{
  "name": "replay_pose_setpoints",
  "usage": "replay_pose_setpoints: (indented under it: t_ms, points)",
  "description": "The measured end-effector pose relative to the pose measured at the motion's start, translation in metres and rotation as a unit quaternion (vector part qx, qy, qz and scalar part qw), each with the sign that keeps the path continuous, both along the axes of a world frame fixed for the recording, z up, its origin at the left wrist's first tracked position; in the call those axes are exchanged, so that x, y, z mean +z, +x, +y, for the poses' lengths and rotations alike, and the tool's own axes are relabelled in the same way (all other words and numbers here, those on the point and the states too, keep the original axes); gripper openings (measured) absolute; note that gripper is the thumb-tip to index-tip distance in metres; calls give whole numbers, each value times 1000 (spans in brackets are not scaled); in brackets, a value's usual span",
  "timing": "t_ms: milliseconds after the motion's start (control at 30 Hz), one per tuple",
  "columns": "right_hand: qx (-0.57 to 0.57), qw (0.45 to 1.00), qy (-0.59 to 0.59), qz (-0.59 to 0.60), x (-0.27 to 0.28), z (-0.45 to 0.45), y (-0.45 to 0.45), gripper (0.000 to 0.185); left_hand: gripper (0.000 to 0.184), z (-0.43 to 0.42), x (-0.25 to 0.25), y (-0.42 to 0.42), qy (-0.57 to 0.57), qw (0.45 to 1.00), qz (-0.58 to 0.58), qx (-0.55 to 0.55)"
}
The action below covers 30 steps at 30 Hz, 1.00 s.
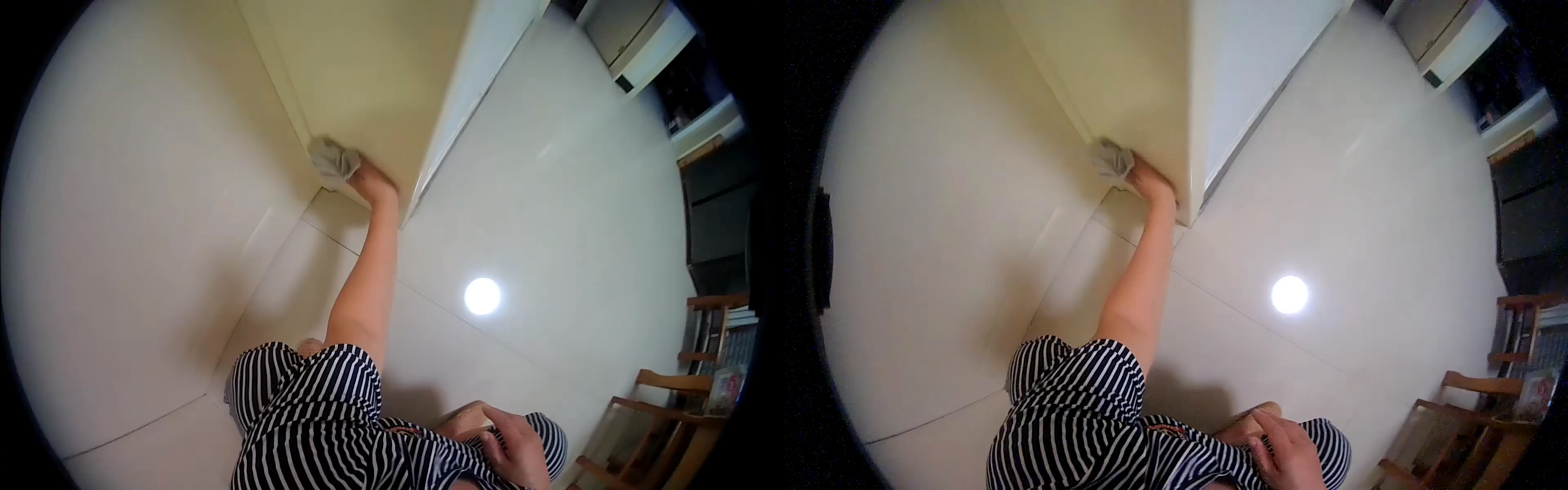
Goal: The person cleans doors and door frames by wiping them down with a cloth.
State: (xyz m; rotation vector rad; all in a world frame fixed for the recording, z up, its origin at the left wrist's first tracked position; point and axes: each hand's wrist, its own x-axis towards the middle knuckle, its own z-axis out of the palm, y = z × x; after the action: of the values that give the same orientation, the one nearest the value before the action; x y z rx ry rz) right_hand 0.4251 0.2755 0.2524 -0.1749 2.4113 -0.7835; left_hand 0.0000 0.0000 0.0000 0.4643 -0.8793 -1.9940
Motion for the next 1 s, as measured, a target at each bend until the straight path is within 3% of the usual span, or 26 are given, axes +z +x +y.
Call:
replay_pose_setpoints:
  t_ms: [67, 100, 133, 200, 233, 300, 367, 433, 500, 567, 633, 667, 700, 733, 767, 800, 833, 867, 900, 933, 1000]
  points:
    - [-13, 1000, 21, -1, 14, 7, -15, 51, 49, 42, -14, 9, 137, 986, -94, -20]
    - [-5, 999, -46, 5, 0, -57, -14, 51, 43, -57, 5, 26, 148, 980, -129, -36]
    - [-51, 997, -50, -22, 12, -66, -14, 43, 43, -60, 6, 43, 148, 980, -133, -32]
    - [-103, 995, 11, -8, 28, -54, -25, 37, 33, -2, 4, 47, 204, 950, -224, -75]
    - [-99, 995, 9, -5, 20, -52, -30, 37, 33, -3, 10, 55, 202, 952, -220, -72]
    - [-39, 999, 20, 10, 7, -36, -47, 43, 32, 20, 33, 56, 34, 981, -190, 2]
    - [-53, 997, -21, 51, 0, -32, -71, 40, 35, 27, 78, 85, 181, 976, -101, -65]
    - [-87, 976, -162, 114, -31, 7, -120, 55, 35, 43, 114, 85, 192, 958, -10, -214]
    - [-141, 902, -378, 152, -56, 24, -179, 68, 33, 56, 141, 98, 288, 863, 67, -409]
    - [-226, 857, -433, 166, -77, -5, -242, 79, 31, 58, 159, 119, 335, 769, 42, -543]
    - [-183, 765, -617, 35, -112, -30, -280, 81, 31, 69, 139, 137, 271, 769, 68, -575]
    - [-156, 732, -663, 10, -67, -40, -302, 79, 32, 77, 192, 127, 91, 817, 62, -566]
    - [-123, 707, -696, -10, -62, -58, -317, 78, 32, 75, 194, 115, -193, 857, 30, -477]
    - [-143, 739, -658, -11, -16, -69, -308, 69, 31, 78, 230, 105, -405, 853, -2, -329]
    - [-160, 734, -659, 39, 2, -91, -297, 58, 30, 70, 233, 97, -577, 800, -36, -161]
    - [-199, 735, -648, 36, 5, -109, -294, 54, 29, 56, 218, 85, -642, 759, -64, -86]
    - [-237, 733, -636, 35, 7, -121, -293, 51, 29, 36, 224, 89, -645, 758, -51, -86]
    - [-274, 738, -616, 27, 10, -125, -295, 48, 28, 17, 229, 94, -494, 810, -27, -313]
    - [-271, 738, -617, 40, 22, -127, -297, 48, 29, 1, 233, 96, -308, 798, 0, -518]
    - [-261, 766, -583, 74, 43, -132, -301, 47, 29, -14, 231, 97, -312, 796, 11, -518]
    - [-214, 788, -540, 205, 88, -140, -313, 44, 27, -34, 219, 103, -45, 850, -70, -520]
